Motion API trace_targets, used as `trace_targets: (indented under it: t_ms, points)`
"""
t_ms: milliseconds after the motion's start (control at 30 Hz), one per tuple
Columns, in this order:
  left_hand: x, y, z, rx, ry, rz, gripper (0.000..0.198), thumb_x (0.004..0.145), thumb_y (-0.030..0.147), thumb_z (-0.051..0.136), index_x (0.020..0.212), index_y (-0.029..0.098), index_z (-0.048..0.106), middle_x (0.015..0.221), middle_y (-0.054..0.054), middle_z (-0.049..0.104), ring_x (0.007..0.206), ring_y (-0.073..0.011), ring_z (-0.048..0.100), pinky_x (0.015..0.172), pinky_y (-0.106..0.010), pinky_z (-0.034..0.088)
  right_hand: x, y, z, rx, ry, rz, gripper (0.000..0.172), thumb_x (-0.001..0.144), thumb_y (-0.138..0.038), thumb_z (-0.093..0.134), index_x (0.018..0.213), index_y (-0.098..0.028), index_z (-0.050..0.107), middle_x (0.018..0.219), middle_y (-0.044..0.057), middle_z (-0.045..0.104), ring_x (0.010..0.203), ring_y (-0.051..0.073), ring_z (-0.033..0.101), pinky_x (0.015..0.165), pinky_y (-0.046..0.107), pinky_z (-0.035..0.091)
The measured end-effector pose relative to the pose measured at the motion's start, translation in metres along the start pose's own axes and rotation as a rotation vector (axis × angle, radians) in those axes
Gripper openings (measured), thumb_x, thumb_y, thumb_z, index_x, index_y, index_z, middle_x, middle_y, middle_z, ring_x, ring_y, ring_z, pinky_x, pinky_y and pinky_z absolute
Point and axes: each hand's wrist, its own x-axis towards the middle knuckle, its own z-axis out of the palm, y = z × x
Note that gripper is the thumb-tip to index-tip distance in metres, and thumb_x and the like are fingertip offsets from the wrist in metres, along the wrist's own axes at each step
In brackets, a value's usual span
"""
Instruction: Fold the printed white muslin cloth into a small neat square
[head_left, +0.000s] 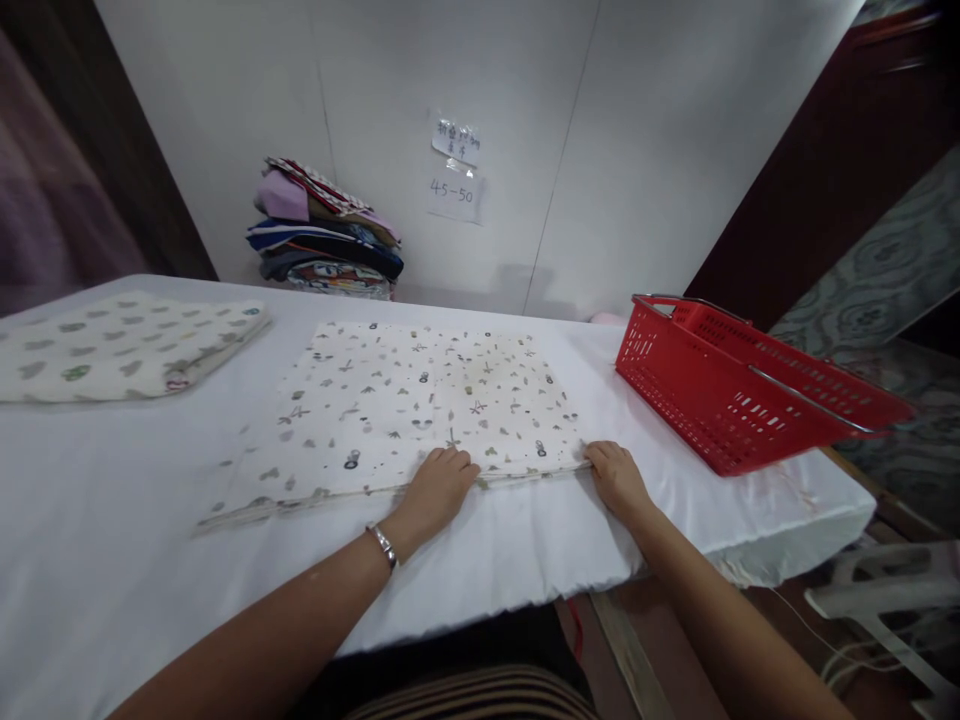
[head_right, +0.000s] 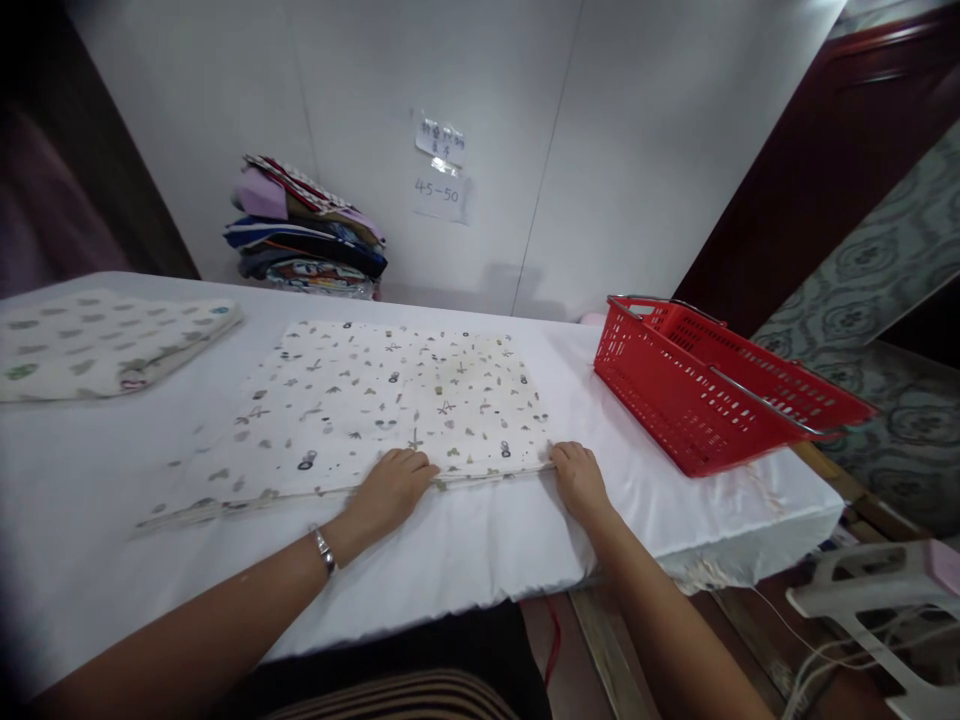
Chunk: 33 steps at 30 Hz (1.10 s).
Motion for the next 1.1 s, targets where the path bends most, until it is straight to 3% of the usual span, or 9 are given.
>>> trace_targets:
  t_ms: [167, 400, 533, 933, 1100]
  points:
    - [0.001, 0.000, -0.003, -0.025, 0.001, 0.004, 0.018, 0.087, 0.005, 0.045, 0.081, 0.017, 0.057, 0.079, -0.003, 0.054, 0.076, -0.0185, 0.047, 0.072, -0.033, 0.035, -0.001, -0.011, -0.005, -0.023, 0.082, -0.089, 0.026, 0.081, -0.004, 0.048, 0.100, -0.017, 0.059, 0.109, 0.010, 0.060, 0.100, 0.024, 0.049, 0.080, 0.035, 0.037]
    - [0.000, 0.004, -0.008, -0.040, 0.079, -0.016, 0.020, 0.084, 0.001, 0.047, 0.087, 0.018, 0.057, 0.088, -0.004, 0.056, 0.085, -0.0192, 0.047, 0.073, -0.032, 0.035, 0.019, -0.044, -0.001, 0.107, 0.060, -0.254, 0.023, 0.082, -0.006, 0.048, 0.098, -0.018, 0.059, 0.099, 0.009, 0.060, 0.094, 0.022, 0.050, 0.078, 0.035, 0.038]
    - [-0.001, 0.003, -0.008, -0.030, 0.015, 0.006, 0.017, 0.085, 0.004, 0.048, 0.085, 0.018, 0.058, 0.081, -0.003, 0.056, 0.078, -0.0186, 0.048, 0.071, -0.032, 0.036, 0.030, -0.059, 0.001, 0.126, 0.057, -0.326, 0.024, 0.079, -0.001, 0.047, 0.093, -0.017, 0.059, 0.099, 0.009, 0.061, 0.091, 0.022, 0.049, 0.077, 0.034, 0.037]
    - [-0.001, 0.006, -0.010, -0.051, -0.037, 0.049, 0.016, 0.086, 0.008, 0.046, 0.080, 0.017, 0.057, 0.080, -0.002, 0.056, 0.077, -0.0174, 0.049, 0.068, -0.031, 0.036, 0.028, -0.053, 0.002, 0.168, -0.011, -0.378, 0.026, 0.082, -0.005, 0.045, 0.096, -0.018, 0.061, 0.095, 0.008, 0.062, 0.085, 0.020, 0.053, 0.074, 0.032, 0.039]
    - [0.000, 0.008, -0.014, -0.108, -0.081, -0.019, 0.014, 0.081, 0.006, 0.048, 0.083, 0.017, 0.057, 0.085, -0.004, 0.057, 0.081, -0.0180, 0.050, 0.071, -0.031, 0.038, 0.028, -0.052, 0.005, 0.189, -0.024, -0.372, 0.026, 0.083, -0.005, 0.044, 0.096, -0.017, 0.062, 0.095, 0.009, 0.062, 0.085, 0.021, 0.052, 0.074, 0.033, 0.040]
